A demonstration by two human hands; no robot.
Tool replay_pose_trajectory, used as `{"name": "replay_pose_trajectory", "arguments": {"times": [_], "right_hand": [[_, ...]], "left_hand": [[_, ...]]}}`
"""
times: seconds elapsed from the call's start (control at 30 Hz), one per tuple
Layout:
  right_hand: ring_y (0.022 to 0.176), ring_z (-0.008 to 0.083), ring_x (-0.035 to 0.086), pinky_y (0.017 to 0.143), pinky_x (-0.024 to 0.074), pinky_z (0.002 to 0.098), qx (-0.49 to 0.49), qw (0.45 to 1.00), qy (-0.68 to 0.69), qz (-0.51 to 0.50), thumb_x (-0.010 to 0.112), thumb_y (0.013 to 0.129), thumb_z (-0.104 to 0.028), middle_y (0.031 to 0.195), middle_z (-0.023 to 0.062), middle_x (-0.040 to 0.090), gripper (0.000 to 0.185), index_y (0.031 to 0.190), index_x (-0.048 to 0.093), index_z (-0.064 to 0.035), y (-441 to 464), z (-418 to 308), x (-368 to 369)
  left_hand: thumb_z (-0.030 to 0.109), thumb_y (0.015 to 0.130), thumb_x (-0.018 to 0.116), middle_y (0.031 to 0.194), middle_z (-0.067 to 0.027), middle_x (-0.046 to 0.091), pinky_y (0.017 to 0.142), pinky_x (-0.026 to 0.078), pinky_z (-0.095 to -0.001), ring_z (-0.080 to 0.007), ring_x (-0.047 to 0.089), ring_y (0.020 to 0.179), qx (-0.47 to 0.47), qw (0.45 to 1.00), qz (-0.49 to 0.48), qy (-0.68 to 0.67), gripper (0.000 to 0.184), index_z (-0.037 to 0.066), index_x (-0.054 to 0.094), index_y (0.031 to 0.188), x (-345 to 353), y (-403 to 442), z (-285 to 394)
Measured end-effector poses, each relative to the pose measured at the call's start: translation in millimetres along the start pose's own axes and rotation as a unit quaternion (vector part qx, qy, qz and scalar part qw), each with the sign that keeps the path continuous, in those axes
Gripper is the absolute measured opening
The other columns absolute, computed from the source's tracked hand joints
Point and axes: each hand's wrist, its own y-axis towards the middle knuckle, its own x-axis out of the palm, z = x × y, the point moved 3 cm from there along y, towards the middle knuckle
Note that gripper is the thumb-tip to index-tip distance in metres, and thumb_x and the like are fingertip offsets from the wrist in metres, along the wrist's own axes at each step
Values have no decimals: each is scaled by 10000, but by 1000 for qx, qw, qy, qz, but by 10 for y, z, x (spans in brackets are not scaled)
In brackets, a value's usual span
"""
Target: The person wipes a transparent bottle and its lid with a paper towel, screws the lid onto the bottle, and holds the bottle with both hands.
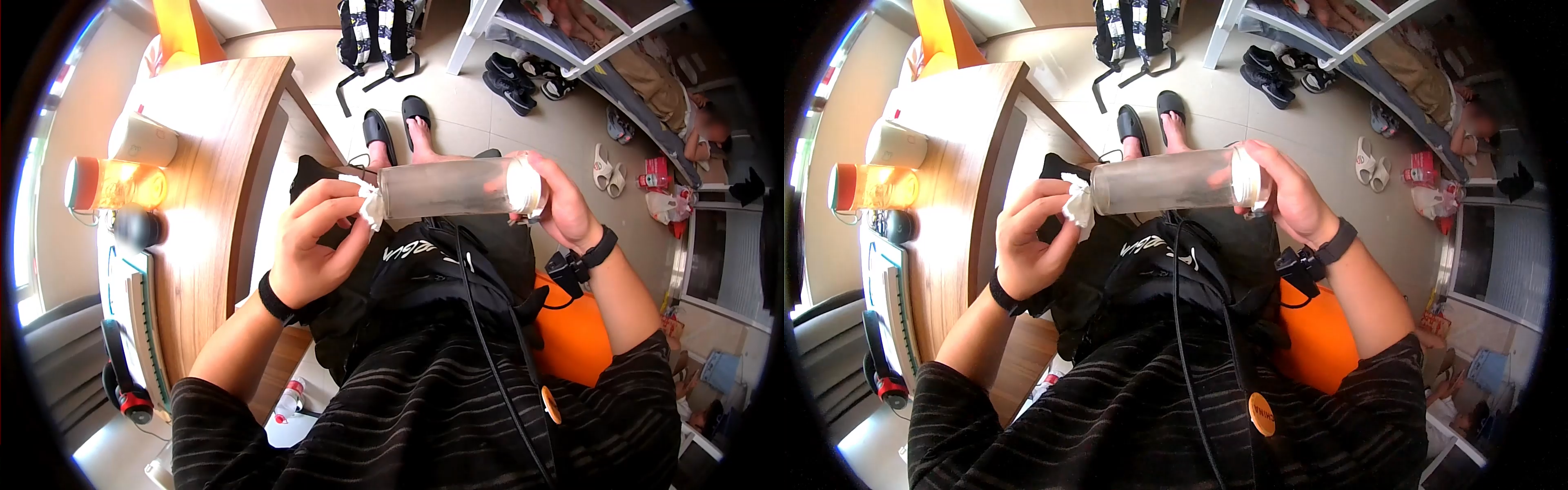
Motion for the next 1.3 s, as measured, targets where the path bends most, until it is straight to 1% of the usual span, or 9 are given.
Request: {"name": "replay_pose_trajectory", "arguments": {"times": [0.17,0.27,0.3,0.77,0.87,0.97,1.07,1.17,1.3], "right_hand": [[1102,136,667,956,557,302,-56,992,-112,-28,688,1082,-277,1289,120,725,434,1400,560,-11,2,-1,61],[1173,122,626,1014,533,313,-69,990,-119,-35,788,1019,-201,1284,73,691,485,1407,563,-18,13,71,68],[1138,126,636,991,544,315,-73,987,-138,-28,814,1001,-203,1260,54,672,498,1399,576,-21,19,79,55],[1052,113,662,921,561,294,-100,979,-179,6,827,984,-210,1205,51,690,511,1398,592,-26,43,89,10],[1057,118,664,925,562,301,-106,982,-155,20,835,974,-216,1208,53,690,520,1394,591,-31,45,88,8],[1070,122,664,937,564,308,-105,985,-138,18,835,973,-216,1211,52,691,515,1389,591,-35,47,85,6],[1087,121,663,954,562,308,-107,983,-150,2,827,978,-211,1223,53,695,513,1394,586,-32,40,68,4],[1114,125,662,973,560,311,-111,983,-147,-24,818,980,-203,1269,68,700,519,1405,578,-27,24,43,45],[1148,141,667,992,561,324,-107,982,-150,-41,804,982,-189,1339,99,702,523,1418,568,-22,18,51,47]], "left_hand": [[-94,851,765,1084,-100,728,708,561,-302,-214,696,869,5,1000,7,4,241,8,752,1070,22,2,-9],[-95,845,766,1074,-98,715,701,559,-305,-214,689,861,2,1000,-2,11,253,11,741,1074,32,-2,-8],[-95,844,766,1070,-97,710,699,558,-305,-215,686,857,-4,1000,-2,9,253,12,737,1072,34,-3,-9],[-49,869,795,975,-81,675,671,525,-296,-178,628,752,-21,999,28,-8,211,31,697,1037,38,-7,-28],[-38,884,798,925,-71,673,669,511,-289,-162,618,743,-92,995,42,-26,204,38,690,1039,52,-63,-60],[-48,886,787,874,-72,652,677,502,-297,-182,612,731,-99,993,53,-26,183,43,678,1003,59,-39,-17],[-60,881,775,852,-83,631,682,501,-315,-226,610,724,-55,998,36,22,178,41,657,969,14,-25,-39],[-99,905,760,878,-45,595,683,459,-274,-156,562,732,-15,998,36,45,187,11,633,987,0,-36,-77],[-104,896,740,881,-43,576,692,453,-263,-152,554,748,-33,998,57,24,187,10,638,1002,6,-15,-94]]}}
